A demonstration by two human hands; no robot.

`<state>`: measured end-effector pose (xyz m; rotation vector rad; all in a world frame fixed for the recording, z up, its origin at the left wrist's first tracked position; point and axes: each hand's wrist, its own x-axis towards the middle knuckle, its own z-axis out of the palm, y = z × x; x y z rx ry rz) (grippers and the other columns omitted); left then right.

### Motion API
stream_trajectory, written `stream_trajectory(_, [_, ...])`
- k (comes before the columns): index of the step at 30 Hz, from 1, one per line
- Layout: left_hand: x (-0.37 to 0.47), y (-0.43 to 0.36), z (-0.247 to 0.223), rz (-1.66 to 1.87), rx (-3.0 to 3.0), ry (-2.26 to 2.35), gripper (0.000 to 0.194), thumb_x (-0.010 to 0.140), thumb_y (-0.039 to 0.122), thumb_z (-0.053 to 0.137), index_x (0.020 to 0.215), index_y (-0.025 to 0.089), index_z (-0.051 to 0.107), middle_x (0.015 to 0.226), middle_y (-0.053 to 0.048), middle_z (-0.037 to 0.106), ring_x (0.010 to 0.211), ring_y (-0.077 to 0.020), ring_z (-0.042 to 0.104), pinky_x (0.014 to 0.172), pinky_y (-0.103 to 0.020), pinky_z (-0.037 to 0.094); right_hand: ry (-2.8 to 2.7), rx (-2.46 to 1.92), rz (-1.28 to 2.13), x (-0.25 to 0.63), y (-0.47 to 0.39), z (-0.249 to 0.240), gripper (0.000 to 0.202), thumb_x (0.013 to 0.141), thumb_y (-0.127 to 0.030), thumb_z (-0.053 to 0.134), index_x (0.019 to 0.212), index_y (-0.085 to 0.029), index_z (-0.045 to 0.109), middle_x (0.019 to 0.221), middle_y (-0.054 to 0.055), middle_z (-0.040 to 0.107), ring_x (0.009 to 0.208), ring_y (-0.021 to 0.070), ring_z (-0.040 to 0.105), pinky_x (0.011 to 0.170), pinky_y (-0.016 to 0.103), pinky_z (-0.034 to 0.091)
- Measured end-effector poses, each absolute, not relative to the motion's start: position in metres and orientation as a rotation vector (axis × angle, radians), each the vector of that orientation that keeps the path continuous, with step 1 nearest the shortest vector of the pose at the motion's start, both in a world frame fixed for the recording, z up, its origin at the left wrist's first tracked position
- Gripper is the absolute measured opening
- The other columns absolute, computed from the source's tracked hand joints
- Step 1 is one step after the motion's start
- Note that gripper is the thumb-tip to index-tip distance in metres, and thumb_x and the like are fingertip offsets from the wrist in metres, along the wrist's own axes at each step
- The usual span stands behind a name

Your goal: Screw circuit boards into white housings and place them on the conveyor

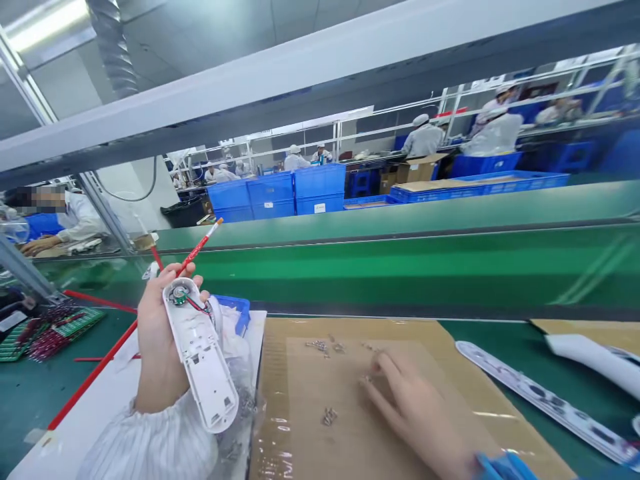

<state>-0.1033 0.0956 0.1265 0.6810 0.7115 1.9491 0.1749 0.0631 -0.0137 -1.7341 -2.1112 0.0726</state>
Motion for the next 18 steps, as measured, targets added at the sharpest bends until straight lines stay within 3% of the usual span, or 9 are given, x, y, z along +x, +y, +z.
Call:
stream_trajectory(3, [-0.101,0.091,0.129,1.939,0.595,0.689,0.003,0.065,0.017,0.051,0.069,0.017,0.051,0.069,0.000,0.055,0.053,-0.0097,0.051,0.040,-0.019,0.041,-1.923,-1.733,0.036,0.183,0.071,-0.025,0.048,0.079,-0.047,0.036,0.109,-0.011,0.044,0.116,0.017,0.048,0.109,0.0284,0.044,0.092,0.043,0.036])
stream_trajectory(7, [-0.098,0.081,0.136,1.944,0.462,0.681,0.007,0.066,0.012,0.050,0.070,0.016,0.051,0.070,0.001,0.053,0.053,-0.0091,0.048,0.039,-0.019,0.041,-1.927,-1.856,0.290,0.183,0.089,-0.040,0.065,0.083,-0.045,0.024,0.127,0.003,0.025,0.132,0.024,0.029,0.123,0.0298,0.027,0.101,0.047,0.023])
stream_trajectory(9, [-0.099,0.076,0.138,1.936,0.448,0.668,0.009,0.065,0.010,0.051,0.071,0.016,0.051,0.072,0.002,0.052,0.052,-0.0081,0.046,0.039,-0.018,0.041,-1.995,-1.817,0.327,0.176,0.099,-0.042,0.065,0.084,-0.046,0.023,0.128,0.002,0.025,0.132,0.022,0.030,0.122,0.0267,0.030,0.100,0.043,0.028])
stream_trajectory(13, [-0.101,0.072,0.139,1.943,0.421,0.692,0.011,0.063,0.011,0.054,0.072,0.017,0.053,0.076,0.002,0.052,0.055,-0.0087,0.047,0.038,-0.019,0.041,-2.188,-1.626,0.302,0.144,0.111,-0.036,0.052,0.083,-0.045,0.036,0.123,-0.012,0.039,0.127,0.011,0.043,0.116,0.0189,0.041,0.096,0.032,0.036])
stream_trajectory(18, [-0.103,0.068,0.142,1.959,0.374,0.754,0.009,0.063,0.011,0.054,0.069,0.018,0.055,0.077,0.002,0.054,0.056,-0.0095,0.050,0.038,-0.019,0.042,-2.215,-1.626,0.102,0.108,0.117,-0.032,0.033,0.075,-0.035,0.055,0.097,-0.010,0.053,0.112,0.017,0.050,0.106,0.0284,0.045,0.088,0.043,0.037])
